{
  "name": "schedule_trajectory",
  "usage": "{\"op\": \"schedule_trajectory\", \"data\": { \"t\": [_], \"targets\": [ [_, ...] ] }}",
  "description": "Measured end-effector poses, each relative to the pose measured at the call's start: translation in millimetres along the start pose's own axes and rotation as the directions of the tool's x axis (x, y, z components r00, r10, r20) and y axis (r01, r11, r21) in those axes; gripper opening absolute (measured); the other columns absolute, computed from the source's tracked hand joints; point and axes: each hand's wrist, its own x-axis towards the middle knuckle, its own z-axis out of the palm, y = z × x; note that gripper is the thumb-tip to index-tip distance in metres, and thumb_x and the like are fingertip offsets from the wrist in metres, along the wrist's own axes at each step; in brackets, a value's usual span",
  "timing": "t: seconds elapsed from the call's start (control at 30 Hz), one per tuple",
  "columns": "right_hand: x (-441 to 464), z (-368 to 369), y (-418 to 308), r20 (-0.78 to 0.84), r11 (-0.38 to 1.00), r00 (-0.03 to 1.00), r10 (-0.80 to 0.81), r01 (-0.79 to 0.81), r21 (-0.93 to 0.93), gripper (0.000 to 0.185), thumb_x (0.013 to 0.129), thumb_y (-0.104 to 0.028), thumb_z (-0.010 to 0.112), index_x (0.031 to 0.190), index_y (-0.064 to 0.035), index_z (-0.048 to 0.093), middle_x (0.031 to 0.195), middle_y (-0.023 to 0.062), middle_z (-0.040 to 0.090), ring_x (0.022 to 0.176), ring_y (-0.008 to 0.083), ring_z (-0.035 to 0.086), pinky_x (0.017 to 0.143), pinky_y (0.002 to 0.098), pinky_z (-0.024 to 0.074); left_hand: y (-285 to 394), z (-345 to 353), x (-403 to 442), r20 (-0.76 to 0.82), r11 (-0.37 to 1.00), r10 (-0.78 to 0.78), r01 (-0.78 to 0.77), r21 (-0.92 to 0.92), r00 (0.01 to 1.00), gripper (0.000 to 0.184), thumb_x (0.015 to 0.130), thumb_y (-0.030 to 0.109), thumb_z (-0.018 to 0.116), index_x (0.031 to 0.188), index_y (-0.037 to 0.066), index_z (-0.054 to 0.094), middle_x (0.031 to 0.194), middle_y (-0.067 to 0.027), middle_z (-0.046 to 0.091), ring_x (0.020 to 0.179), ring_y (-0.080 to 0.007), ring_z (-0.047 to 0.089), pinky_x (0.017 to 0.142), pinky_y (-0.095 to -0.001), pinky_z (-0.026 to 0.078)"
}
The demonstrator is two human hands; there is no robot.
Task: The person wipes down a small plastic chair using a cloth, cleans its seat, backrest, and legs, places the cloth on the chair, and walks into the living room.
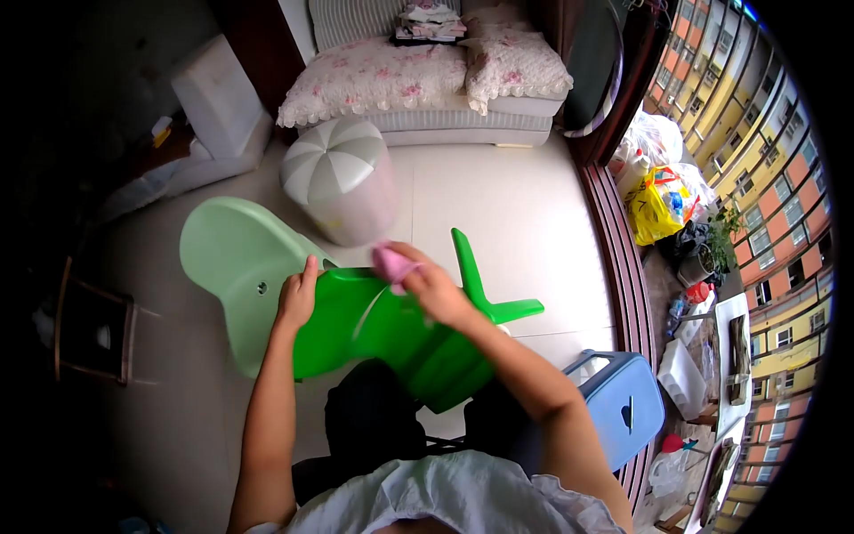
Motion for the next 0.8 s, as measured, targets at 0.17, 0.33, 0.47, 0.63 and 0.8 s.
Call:
{"op": "schedule_trajectory", "data": {
  "t": [0.17,0.33,0.47,0.63,0.8],
  "targets": [
    [30,73,10,0.017,0.708,0.822,-0.57,0.501,-0.498,0.042,0.078,-0.004,0.048,0.12,-0.0027,0.049,0.122,0.0168,0.05,0.115,0.0328,0.045,0.097,0.0402,0.0338,-32,6,12,-0.001,0.993,0.102,-0.102,0.061,0.995,0.07,0.09,0.055,0.024,0.07,-0.003,0.059,0.069,-0.0262,0.056,0.07,-0.0443,0.056,0.06,-0.0487,0.04],
    [25,49,49,-0.073,0.774,0.821,-0.566,0.5,-0.388,0.041,0.076,-0.006,0.045,0.116,-0.0049,0.053,0.112,0.0152,0.056,0.107,0.0335,0.05,0.094,0.0407,0.035,-7,-6,3,0.053,0.995,-0.09,0.087,0.053,0.995,0.07,0.089,0.056,0.028,0.066,-0.002,0.059,0.065,-0.0248,0.056,0.069,-0.0428,0.056,0.061,-0.0467,0.041],
    [22,43,67,-0.103,0.815,0.867,-0.487,0.409,-0.411,0.039,0.078,-0.004,0.044,0.117,-0.0026,0.052,0.116,0.0157,0.055,0.11,0.0339,0.049,0.1,0.042,0.0325,1,-5,3,0.039,0.997,-0.065,0.063,0.051,0.997,0.07,0.089,0.055,0.028,0.065,-0.002,0.059,0.066,-0.025,0.057,0.069,-0.0433,0.056,0.063,-0.0472,0.042],
    [19,82,15,-0.114,0.719,0.785,-0.609,0.486,-0.497,0.046,0.074,-0.001,0.049,0.12,-0.0026,0.05,0.121,0.0169,0.05,0.114,0.0334,0.046,0.1,0.0408,0.0324,-14,3,9,-0.047,0.993,-0.043,0.048,0.108,0.998,0.071,0.089,0.055,0.027,0.07,-0.004,0.062,0.072,-0.0292,0.057,0.078,-0.0456,0.056,0.068,-0.0505,0.042],
    [20,60,44,-0.123,0.738,0.786,-0.606,0.498,-0.455,0.036,0.075,-0.004,0.052,0.111,-0.0016,0.055,0.109,0.0157,0.058,0.104,0.035,0.052,0.093,0.041,0.0381,-7,-7,1,0.034,0.997,-0.075,0.073,0.039,0.997,0.065,0.091,0.052,0.032,0.069,-0.005,0.054,0.062,-0.0231,0.053,0.06,-0.0347,0.053,0.061,-0.0416,0.04]
  ]
}}
